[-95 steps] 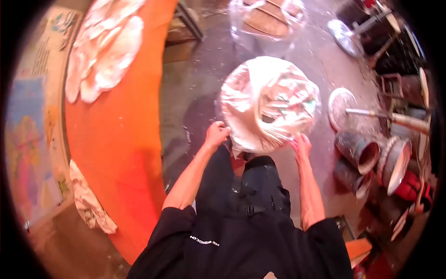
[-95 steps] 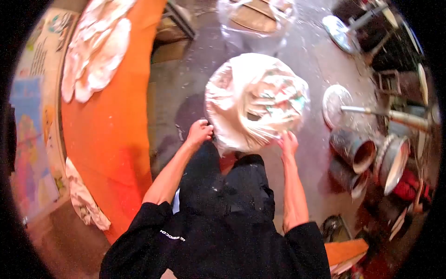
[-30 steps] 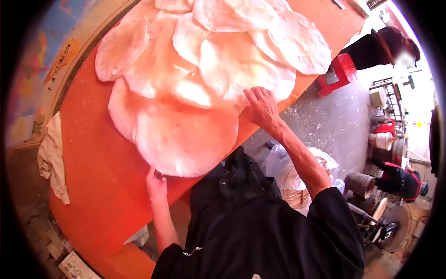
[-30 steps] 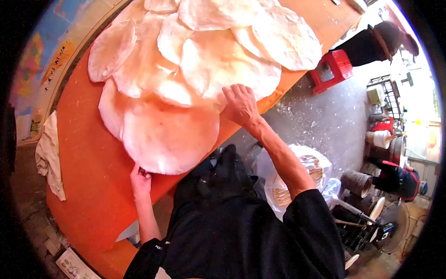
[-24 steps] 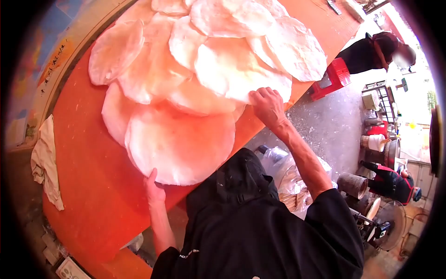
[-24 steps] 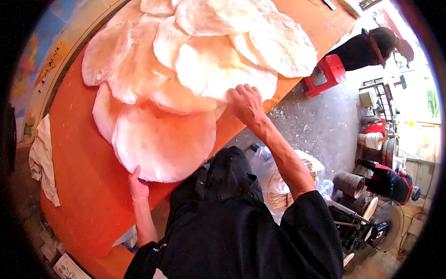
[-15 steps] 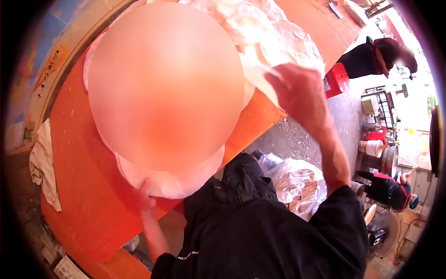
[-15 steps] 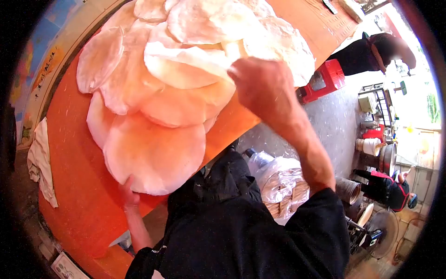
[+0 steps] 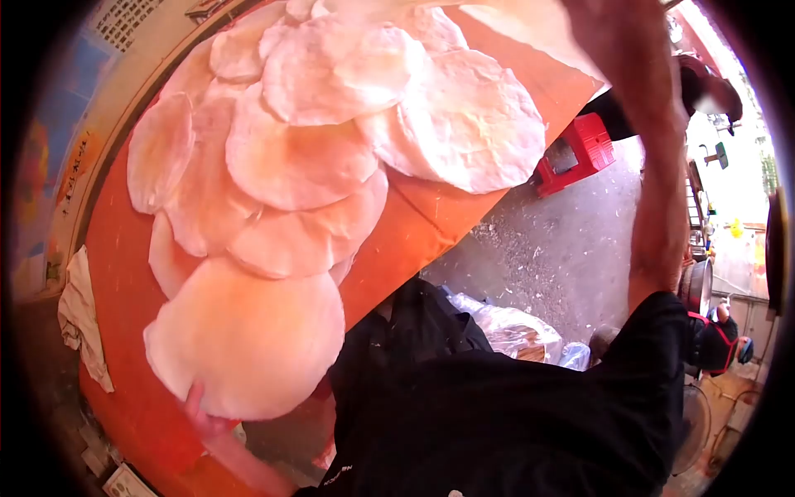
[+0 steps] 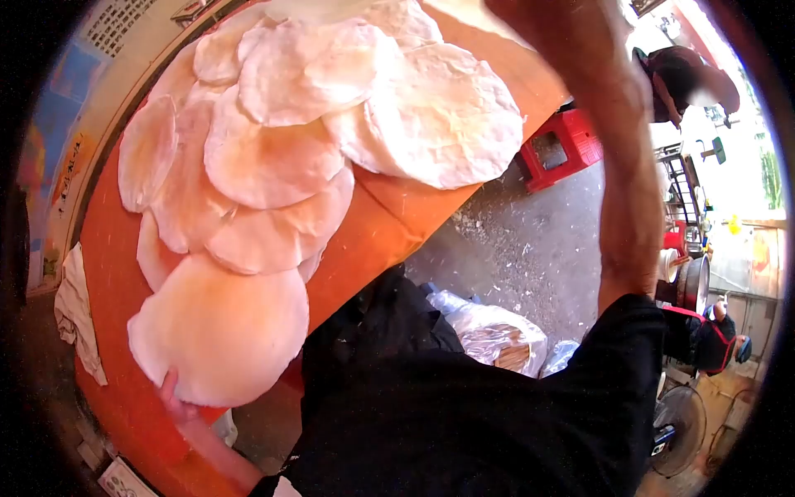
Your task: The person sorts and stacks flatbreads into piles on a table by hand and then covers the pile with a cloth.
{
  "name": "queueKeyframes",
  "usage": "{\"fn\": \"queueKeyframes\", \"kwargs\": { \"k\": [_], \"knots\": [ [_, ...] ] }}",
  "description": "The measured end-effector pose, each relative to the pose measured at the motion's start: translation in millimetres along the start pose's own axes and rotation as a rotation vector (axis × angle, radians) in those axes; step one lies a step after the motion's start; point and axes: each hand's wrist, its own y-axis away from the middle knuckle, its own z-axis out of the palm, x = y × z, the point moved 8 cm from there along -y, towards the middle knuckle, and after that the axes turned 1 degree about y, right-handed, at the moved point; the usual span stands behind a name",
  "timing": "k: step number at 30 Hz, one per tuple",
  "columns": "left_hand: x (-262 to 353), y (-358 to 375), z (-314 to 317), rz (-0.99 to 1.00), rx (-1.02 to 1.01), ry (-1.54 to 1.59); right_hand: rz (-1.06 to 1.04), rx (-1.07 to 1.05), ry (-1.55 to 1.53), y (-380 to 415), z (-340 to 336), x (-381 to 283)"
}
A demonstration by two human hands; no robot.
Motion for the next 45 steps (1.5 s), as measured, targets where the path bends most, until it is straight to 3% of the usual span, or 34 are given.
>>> {"fn": "queueKeyframes", "kwargs": {
  "k": [1,2,3,4,5,7,9,11,12,13,15,16,18,19,21,23,25,27,29,32,33,34,35,36,38,40,42,45],
  "knots": [
    [13,3,4,0.159,-0.088,-0.198,0.022,-0.018,0.122,3,-2,-25],
    [26,9,8,0.335,-0.146,-0.382,-0.017,-0.051,0.245,18,20,4],
    [46,6,26,-0.014,0.015,-0.157,-0.054,-0.086,0.367,34,49,37],
    [67,16,45,-0.308,0.258,0.131,0.103,-0.165,0.337,37,58,59],
    [69,13,42,-0.303,0.248,0.133,0.261,-0.242,0.304,42,68,80],
    [81,14,18,-0.132,0.398,0.111,0.287,-0.274,0.288,46,81,134],
    [118,27,69,0.093,0.428,-0.297,0.498,-0.385,0.278,47,85,185],
    [123,26,77,0.112,0.531,-0.134,-0.47,-0.459,0.703,49,112,252],
    [122,26,80,0.113,0.524,-0.121,-0.082,-0.408,0.788,25,87,247],
    [119,24,82,0.11,0.513,-0.112,-0.206,-0.404,1.053,15,85,275],
    [116,20,89,0.102,0.492,-0.098,0.103,-0.319,1.132,-27,25,222],
    [117,18,92,0.1,0.484,-0.098,0.109,-0.321,1.135,-31,20,214],
    [122,10,103,0.104,0.467,-0.101,0.146,0.081,0.702,-41,-9,203],
    [125,8,108,0.106,0.46,-0.095,0.147,0.087,0.703,-37,-3,211],
    [136,-2,120,0.115,0.438,-0.098,-0.042,-0.031,0.778,-10,44,220],
    [153,-12,137,0.129,0.413,-0.105,0.049,-0.113,0.616,39,104,234],
    [173,-22,161,0.147,0.376,-0.112,0.147,-0.581,0.564,104,197,276],
    [190,-36,195,0.15,0.327,-0.101,0.267,-0.666,0.311,171,223,260],
    [208,-53,239,0.15,0.244,-0.079,0.372,-0.586,0.034,220,234,256],
    [227,-90,321,0.117,0.067,0.041,0.527,-0.496,-0.056,269,228,261],
    [233,-106,356,0.09,-0.055,0.158,0.538,-0.361,-0.038,287,222,267],
    [235,-120,379,0.08,-0.007,0.286,0.547,-0.226,-0.017,299,213,273],
    [235,-134,401,0.073,0.043,0.416,0.548,-0.228,-0.028,304,211,276],
    [243,-152,424,0.076,-0.053,0.441,0.515,-0.205,-0.021,308,206,274],
    [257,-180,472,0.157,-0.043,0.465,0.504,-0.205,-0.025,320,207,273],
    [266,-206,524,0.237,0.069,0.449,0.497,-0.178,0.005,329,211,271],
    [234,-246,561,0.168,-0.124,0.373,0.502,-0.159,0.036,335,215,271],
    [162,-248,633,-0.165,-0.56,0.571,0.525,-0.153,0.036,332,213,270]
  ]
}}
